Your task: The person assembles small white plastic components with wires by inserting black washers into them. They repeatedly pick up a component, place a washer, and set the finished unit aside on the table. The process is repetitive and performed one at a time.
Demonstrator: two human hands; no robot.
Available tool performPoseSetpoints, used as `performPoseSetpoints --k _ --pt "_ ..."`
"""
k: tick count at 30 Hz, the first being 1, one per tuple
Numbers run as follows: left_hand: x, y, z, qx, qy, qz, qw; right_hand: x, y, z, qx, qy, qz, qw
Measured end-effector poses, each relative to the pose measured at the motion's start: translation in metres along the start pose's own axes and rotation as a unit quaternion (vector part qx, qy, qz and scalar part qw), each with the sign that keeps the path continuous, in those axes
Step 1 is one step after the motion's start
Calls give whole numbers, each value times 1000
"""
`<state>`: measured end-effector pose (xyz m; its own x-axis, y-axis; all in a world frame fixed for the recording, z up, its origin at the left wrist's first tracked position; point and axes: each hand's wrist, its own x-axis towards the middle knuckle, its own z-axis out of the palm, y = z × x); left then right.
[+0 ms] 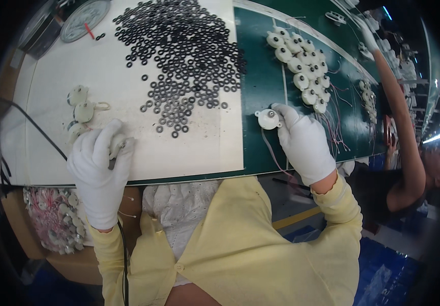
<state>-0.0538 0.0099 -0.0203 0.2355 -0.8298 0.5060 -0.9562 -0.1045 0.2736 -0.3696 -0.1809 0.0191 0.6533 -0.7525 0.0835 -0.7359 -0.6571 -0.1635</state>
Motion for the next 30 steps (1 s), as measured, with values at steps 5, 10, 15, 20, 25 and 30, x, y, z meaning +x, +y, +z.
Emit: performPoseSetpoints --k 5,10,15,20,25,30 --pt "-1 0 0 8 19 5 1000 15 -12 -58 124 -130 237 955" --pt "3 1 2 7 11 19 1000 15 -26 -32 43 -59 79 994" --pt "1 1 0 23 3 20 1000 10 -19 -29 -8 -9 -29 1000" --pt "-2 2 -4 32 -16 16 999 0 24 -87 -6 39 50 998" --pt "0 2 0 24 -10 32 999 26 108 -107 -59 18 101 993" --pt "0 0 2 35 7 42 998 78 165 -80 -17 -43 62 997"
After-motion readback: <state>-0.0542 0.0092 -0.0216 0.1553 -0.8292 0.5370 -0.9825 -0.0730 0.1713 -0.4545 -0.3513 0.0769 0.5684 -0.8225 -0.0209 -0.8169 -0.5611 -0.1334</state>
